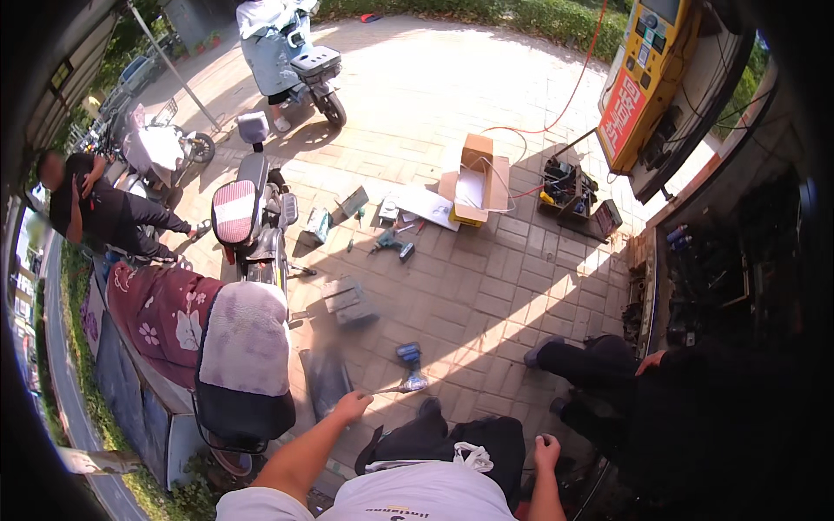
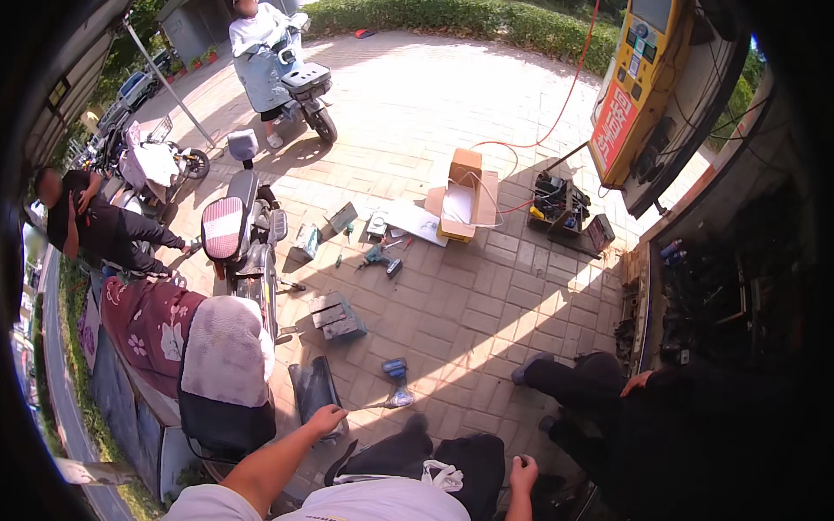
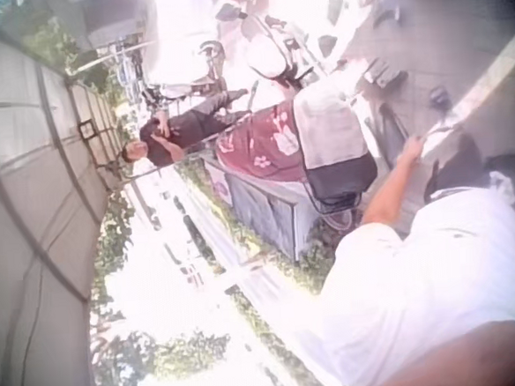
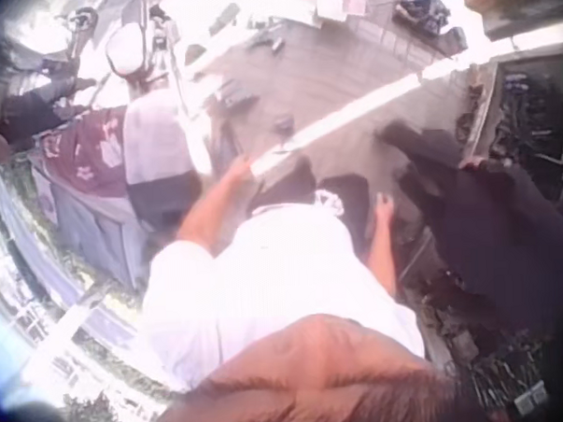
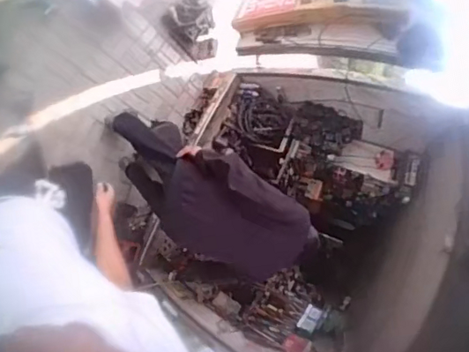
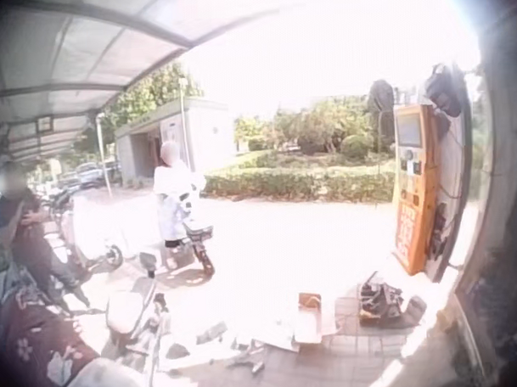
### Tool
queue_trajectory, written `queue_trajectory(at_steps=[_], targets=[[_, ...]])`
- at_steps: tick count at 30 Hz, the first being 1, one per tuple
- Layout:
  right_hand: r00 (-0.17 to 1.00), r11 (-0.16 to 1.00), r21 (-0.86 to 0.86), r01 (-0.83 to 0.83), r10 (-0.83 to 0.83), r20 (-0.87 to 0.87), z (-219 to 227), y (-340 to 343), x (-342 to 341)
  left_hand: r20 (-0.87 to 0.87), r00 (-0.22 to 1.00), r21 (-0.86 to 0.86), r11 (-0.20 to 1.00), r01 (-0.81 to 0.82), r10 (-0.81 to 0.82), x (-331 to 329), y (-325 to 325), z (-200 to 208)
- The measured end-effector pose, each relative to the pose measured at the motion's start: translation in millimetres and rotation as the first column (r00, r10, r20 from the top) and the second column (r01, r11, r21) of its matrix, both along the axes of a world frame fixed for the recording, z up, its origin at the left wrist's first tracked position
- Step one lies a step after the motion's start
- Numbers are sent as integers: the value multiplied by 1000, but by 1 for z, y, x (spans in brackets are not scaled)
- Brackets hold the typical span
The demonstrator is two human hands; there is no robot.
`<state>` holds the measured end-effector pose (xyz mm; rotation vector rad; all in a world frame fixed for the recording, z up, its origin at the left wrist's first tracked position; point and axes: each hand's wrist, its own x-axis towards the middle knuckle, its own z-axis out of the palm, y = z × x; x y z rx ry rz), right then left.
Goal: The person removes the seat of an electric scooter, exposes the battery compartment, and then uses a cordless drill and a screwdriver to work on the front wheel area. The person reattaches the seat and continues adjusting components near the front wheel.
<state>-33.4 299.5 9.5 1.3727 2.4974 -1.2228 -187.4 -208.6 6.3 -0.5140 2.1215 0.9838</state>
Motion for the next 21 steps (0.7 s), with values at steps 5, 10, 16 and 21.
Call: queue_trajectory(at_steps=[5,10,16,21], targets=[[921,917,-86,-390,388,-35,5,-50,-177,-46,927,103,925,-367,373,-10,-28,-16],[690,755,-98,-648,637,344,-32,-67,-303,-72,879,6,882,-471,471,-44,-38,-8],[466,531,-154,-833,824,324,-81,-90,-493,-180,555,-76,551,-831,812,-77,-70,7],[346,352,-22,-936,928,141,-38,-192,-671,-150,337,156,359,-920,929,-142,-53,33]])
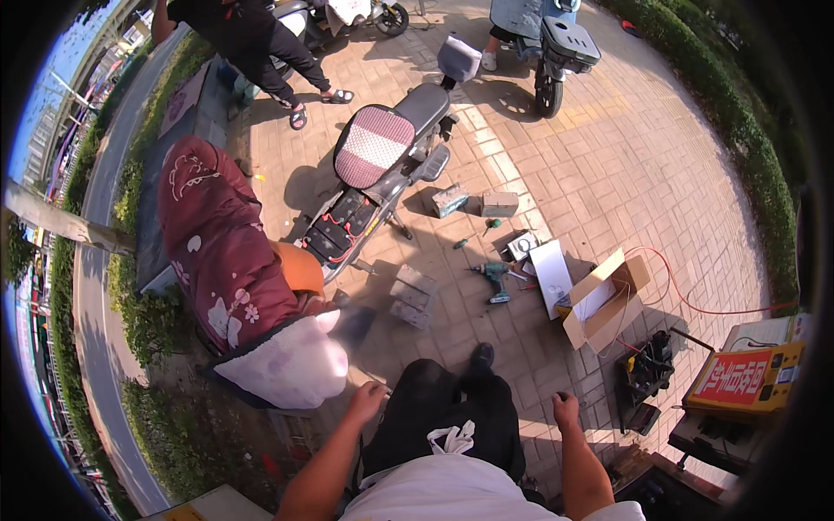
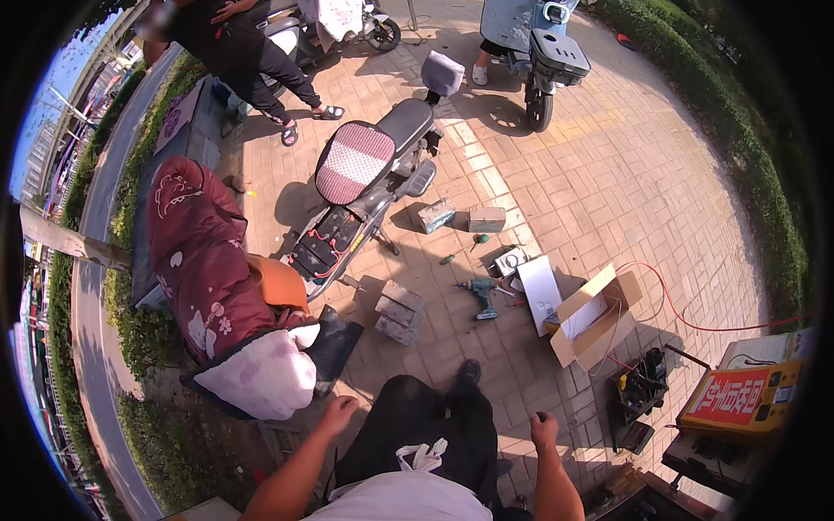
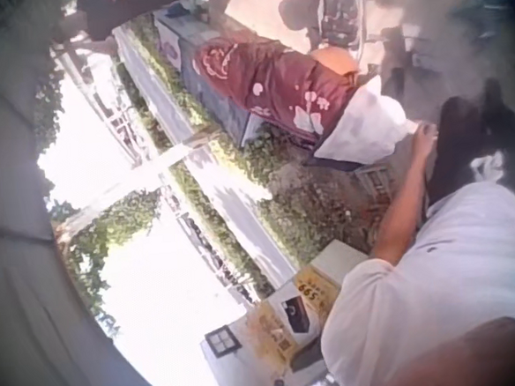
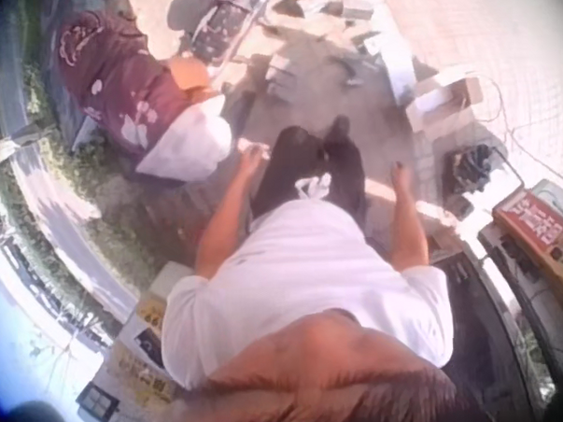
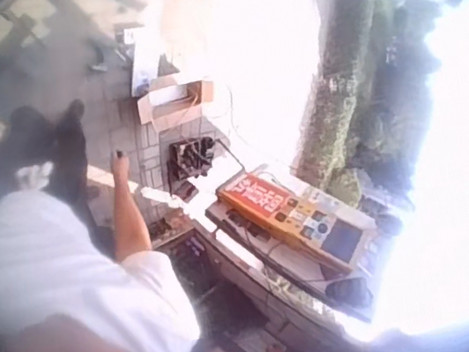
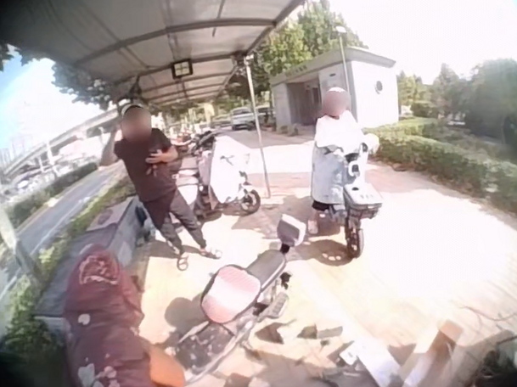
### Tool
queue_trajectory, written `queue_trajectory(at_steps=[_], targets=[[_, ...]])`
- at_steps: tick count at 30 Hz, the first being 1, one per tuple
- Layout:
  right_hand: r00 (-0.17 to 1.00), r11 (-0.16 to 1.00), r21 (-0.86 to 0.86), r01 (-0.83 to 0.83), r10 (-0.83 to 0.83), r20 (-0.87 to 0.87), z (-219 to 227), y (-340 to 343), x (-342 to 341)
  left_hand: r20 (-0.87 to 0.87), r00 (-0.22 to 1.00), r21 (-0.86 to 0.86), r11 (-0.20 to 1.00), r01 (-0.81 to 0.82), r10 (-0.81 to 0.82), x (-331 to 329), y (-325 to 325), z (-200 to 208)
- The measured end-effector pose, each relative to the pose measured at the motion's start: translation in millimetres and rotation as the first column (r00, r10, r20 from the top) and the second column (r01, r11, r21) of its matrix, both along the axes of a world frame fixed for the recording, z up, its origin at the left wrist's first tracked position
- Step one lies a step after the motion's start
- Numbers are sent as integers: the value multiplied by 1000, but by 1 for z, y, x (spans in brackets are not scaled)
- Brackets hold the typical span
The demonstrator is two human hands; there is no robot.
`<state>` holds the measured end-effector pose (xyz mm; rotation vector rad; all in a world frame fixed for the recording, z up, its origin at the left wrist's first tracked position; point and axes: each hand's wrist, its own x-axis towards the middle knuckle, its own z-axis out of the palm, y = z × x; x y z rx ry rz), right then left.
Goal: The person removes the seat of an electric scooter, exposes the battery compartment, and then uses a cordless drill and a screwdriver to work on the front wheel area. The person reattaches the seat and continues adjusting components near the front wheel.
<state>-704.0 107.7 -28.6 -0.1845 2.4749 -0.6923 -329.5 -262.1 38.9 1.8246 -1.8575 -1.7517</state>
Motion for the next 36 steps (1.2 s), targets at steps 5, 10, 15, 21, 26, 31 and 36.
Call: queue_trajectory(at_steps=[5,10,15,21,26,31,36], targets=[[987,992,31,-123,119,112,27,-118,-79,-4,999,27,999,-37,37,-59,1,-6],[944,947,26,-321,318,88,32,-242,-101,-39,999,41,999,20,-18,-120,-32,-46],[806,827,-54,-559,558,199,10,-406,-84,135,976,48,983,-180,172,-197,-72,-65],[466,509,-303,-806,860,207,-48,-603,-21,213,955,-69,978,-196,207,-239,-107,-166],[371,480,-454,-751,875,311,-282,-693,27,401,756,-158,852,-499,517,-146,-188,-352],[161,358,-509,-783,907,390,-366,-721,76,601,464,-335,732,-593,651,97,-167,-480],[-183,-1,-470,-883,922,341,-493,-743,132,709,180,-496,664,-560,682,210,-163,-525]])
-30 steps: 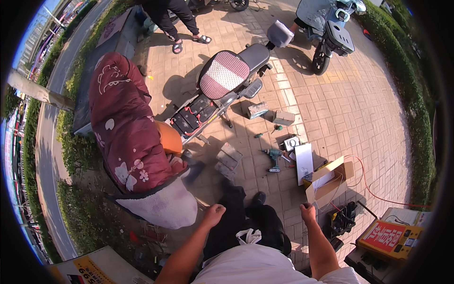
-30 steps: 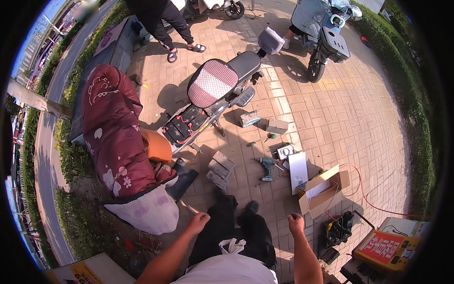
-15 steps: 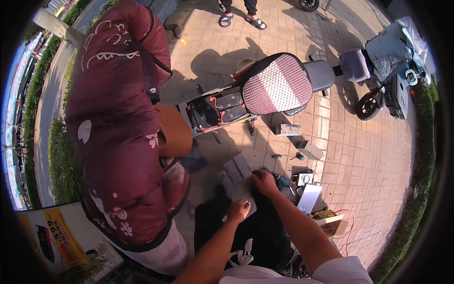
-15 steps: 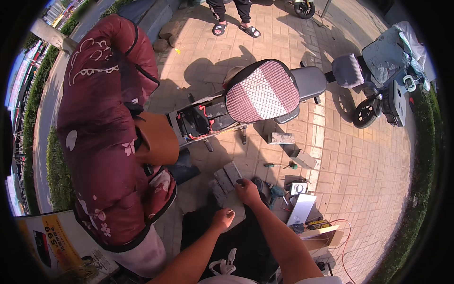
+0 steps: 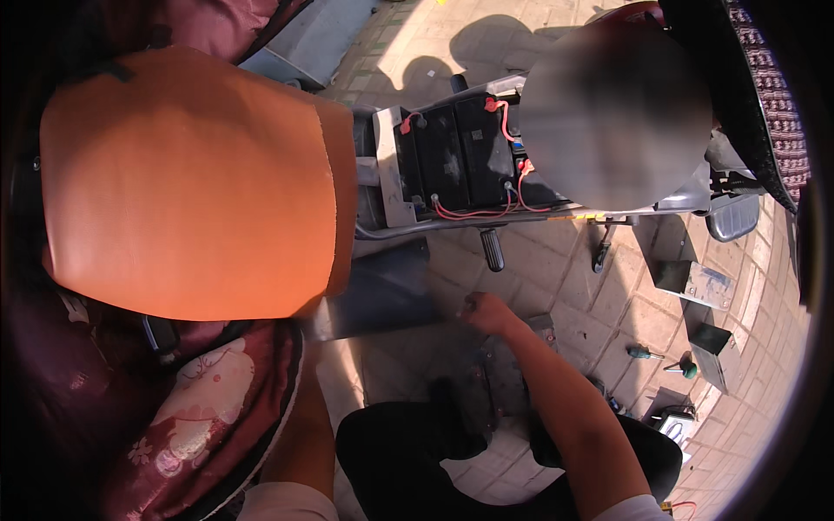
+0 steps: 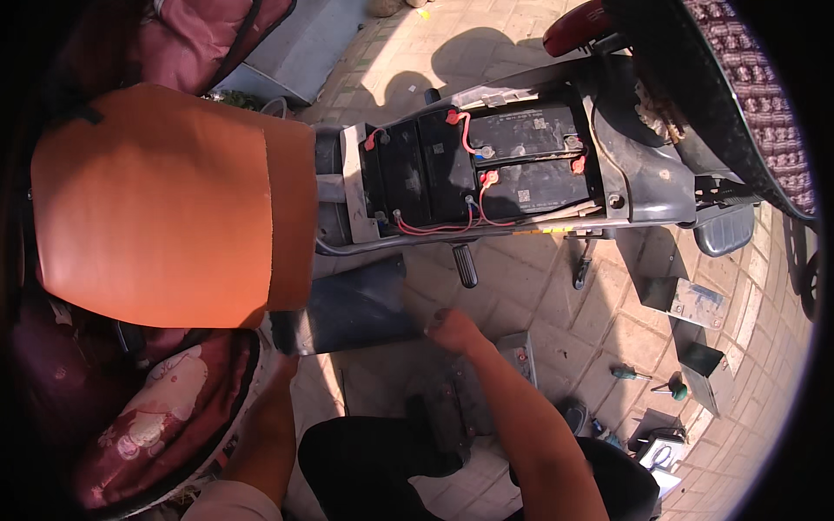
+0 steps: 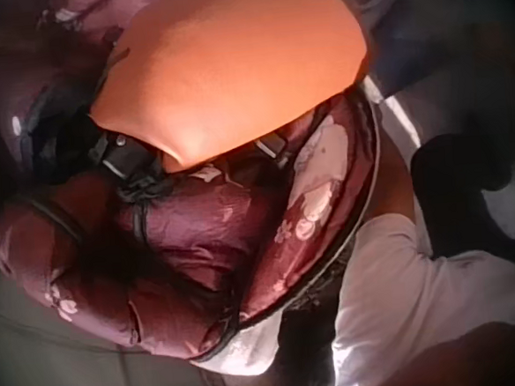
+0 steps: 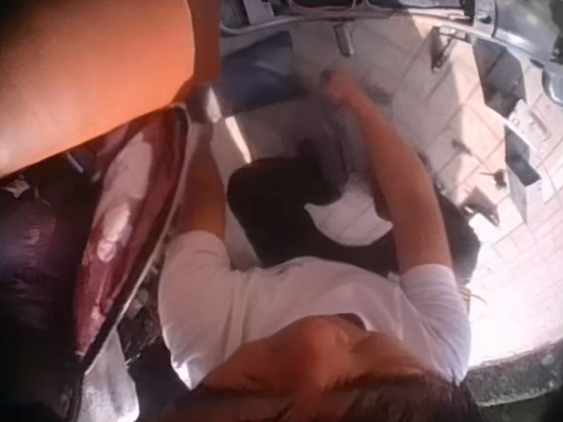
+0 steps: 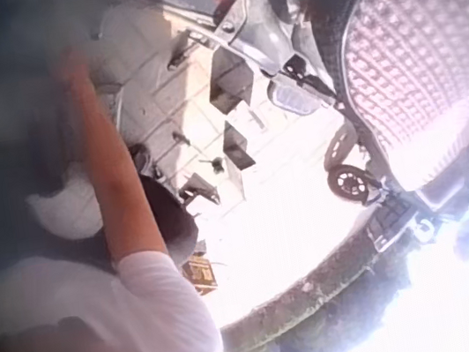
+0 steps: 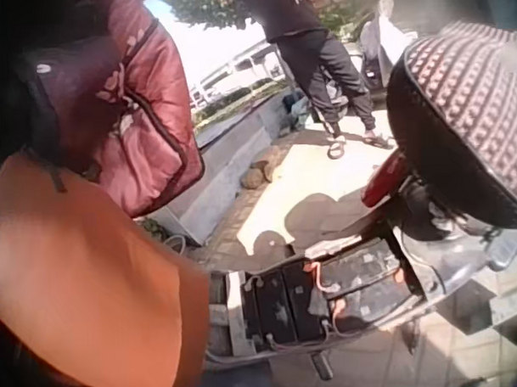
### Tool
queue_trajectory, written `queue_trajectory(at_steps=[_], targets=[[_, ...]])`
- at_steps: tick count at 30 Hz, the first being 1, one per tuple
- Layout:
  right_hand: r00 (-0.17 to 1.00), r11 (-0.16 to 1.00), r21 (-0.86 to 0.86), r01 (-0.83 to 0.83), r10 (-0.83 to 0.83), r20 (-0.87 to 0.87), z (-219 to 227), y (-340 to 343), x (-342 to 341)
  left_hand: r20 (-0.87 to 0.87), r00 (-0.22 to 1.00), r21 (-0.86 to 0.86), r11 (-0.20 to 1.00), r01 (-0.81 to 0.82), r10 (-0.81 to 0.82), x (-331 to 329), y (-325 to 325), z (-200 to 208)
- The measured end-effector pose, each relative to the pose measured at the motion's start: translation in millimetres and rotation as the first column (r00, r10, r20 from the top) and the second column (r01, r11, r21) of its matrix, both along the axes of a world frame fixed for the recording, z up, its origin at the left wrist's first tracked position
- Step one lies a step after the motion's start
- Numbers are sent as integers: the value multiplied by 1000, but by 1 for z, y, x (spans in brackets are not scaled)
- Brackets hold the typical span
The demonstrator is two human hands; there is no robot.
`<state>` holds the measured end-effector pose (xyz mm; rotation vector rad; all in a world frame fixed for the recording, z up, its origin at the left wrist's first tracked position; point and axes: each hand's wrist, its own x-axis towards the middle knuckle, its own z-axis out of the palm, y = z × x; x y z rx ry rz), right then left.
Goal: The person removes the seat of an electric scooter, exposes the battery compartment, and then uses a cordless drill and a screwdriver to work on the front wheel area. The person reattaches the seat and continues adjusting components near the front wheel.
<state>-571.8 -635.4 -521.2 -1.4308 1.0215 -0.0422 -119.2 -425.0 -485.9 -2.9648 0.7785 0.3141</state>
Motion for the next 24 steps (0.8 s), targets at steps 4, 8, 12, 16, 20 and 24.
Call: queue_trajectory(at_steps=[4,8,12,16,20,24], targets=[[975,974,-70,-216,212,-62,-70,16,89,344,930,88,982,-169,129,74,62,-43],[995,992,-116,-45,35,-94,-112,46,147,209,964,-138,981,-135,162,154,103,-56],[956,992,63,-109,122,-267,-130,33,142,-330,927,-264,926,-270,176,125,82,-88],[952,1000,-12,17,-20,-305,-126,36,151,-189,964,-347,905,-246,189,129,81,-68],[963,992,-25,-120,110,-247,-81,25,134,-335,924,-516,785,-343,184,106,100,-36],[948,938,-161,-307,288,-132,-25,20,101,-636,766,-607,551,-572,93,79,172,15]])
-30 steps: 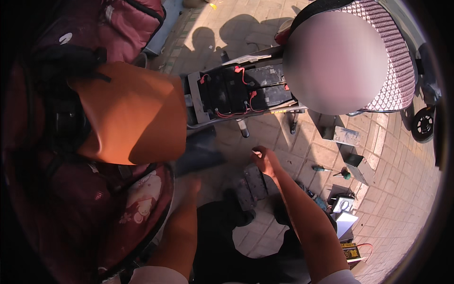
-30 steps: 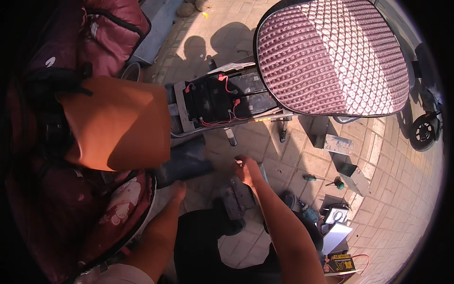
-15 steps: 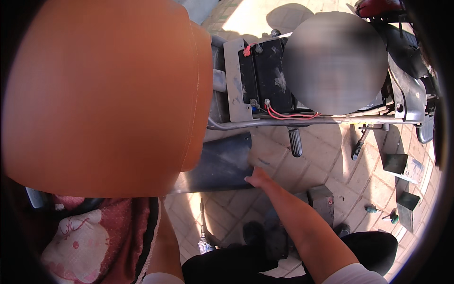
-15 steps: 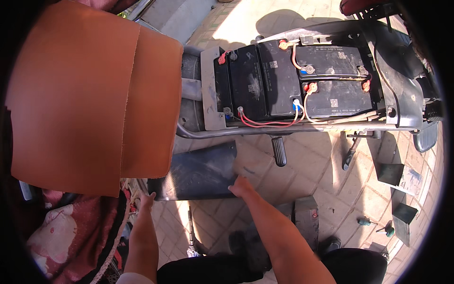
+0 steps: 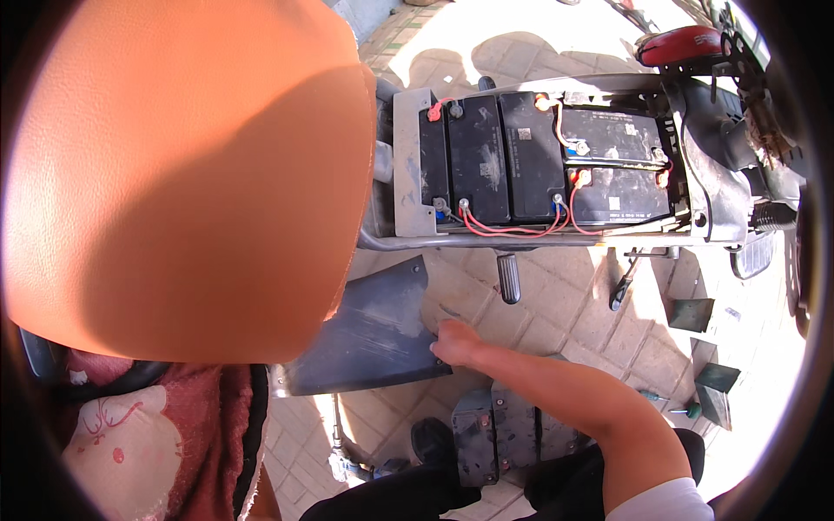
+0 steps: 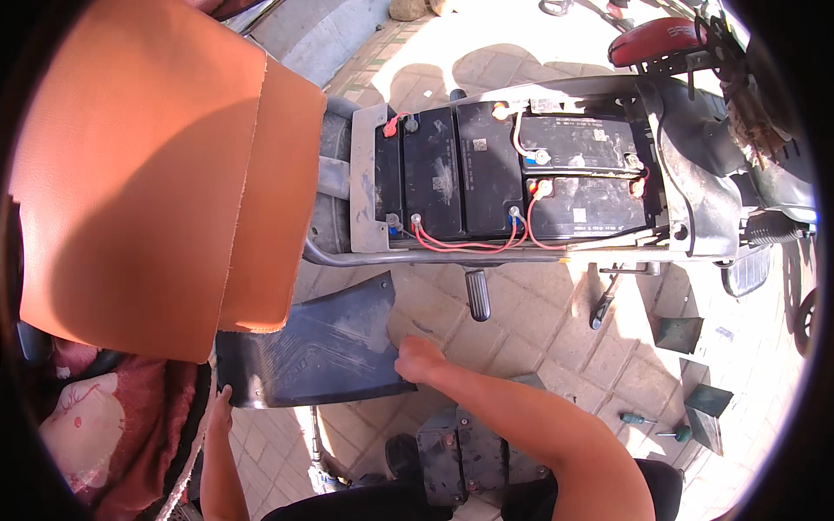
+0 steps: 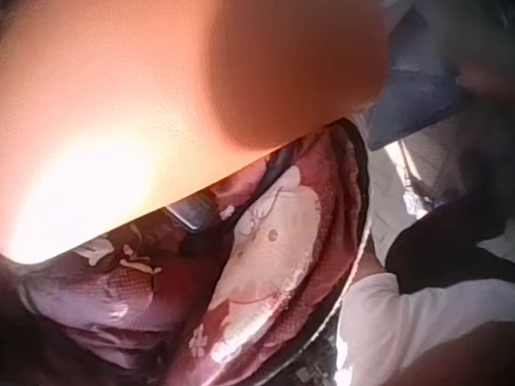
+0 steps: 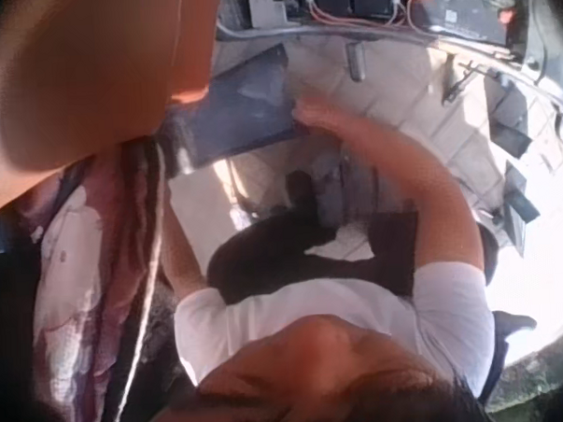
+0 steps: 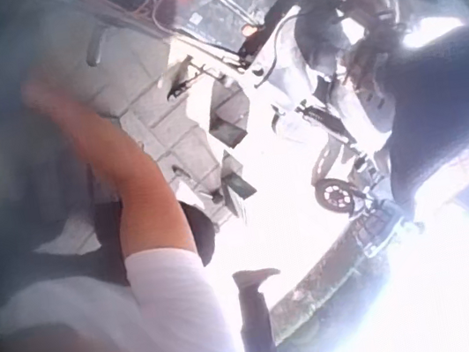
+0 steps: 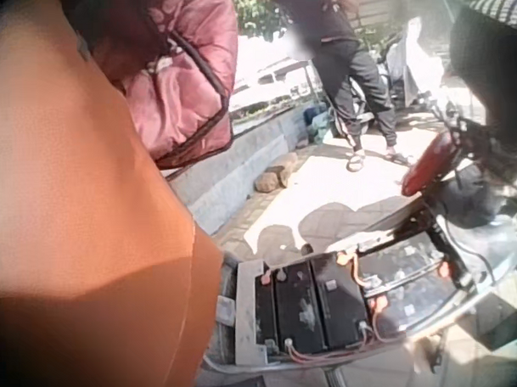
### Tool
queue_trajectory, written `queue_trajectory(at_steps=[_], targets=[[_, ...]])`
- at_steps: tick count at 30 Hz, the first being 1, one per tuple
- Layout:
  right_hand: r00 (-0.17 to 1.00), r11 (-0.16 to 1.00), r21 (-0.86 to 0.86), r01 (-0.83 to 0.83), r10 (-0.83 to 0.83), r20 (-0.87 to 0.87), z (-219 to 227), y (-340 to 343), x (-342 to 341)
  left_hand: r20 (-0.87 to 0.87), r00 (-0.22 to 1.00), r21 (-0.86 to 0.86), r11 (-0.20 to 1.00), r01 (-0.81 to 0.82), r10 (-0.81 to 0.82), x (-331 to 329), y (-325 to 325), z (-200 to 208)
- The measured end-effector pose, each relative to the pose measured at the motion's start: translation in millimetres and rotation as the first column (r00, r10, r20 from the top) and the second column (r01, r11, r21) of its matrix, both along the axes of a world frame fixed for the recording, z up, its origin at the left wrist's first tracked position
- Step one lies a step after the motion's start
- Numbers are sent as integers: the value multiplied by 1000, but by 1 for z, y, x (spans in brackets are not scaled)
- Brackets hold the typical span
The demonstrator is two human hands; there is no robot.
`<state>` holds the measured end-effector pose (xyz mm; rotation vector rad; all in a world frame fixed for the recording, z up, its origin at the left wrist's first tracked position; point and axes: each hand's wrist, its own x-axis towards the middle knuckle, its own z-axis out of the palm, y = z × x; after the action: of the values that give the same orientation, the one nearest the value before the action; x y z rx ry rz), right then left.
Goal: The person removes the seat of an electric scooter, exposes the battery compartment, and then uses a cordless drill and a screwdriver to work on the front wheel area. The person reattaches the seat and continues adjusting components near the front wheel.
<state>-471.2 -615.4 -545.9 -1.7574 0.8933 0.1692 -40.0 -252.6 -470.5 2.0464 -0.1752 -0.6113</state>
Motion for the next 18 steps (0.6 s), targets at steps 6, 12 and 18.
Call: queue_trajectory(at_steps=[6,12,18], targets=[[999,935,353,30,-41,25,136,-30,-114,37,982,-23,982,187,-186,-179,-47,113],[971,956,171,237,-230,-62,151,-22,-230,61,923,27,925,379,-380,-183,-70,68],[804,770,296,566,-595,11,129,-6,-295,-52,844,20,844,535,-534,-245,-132,59]])
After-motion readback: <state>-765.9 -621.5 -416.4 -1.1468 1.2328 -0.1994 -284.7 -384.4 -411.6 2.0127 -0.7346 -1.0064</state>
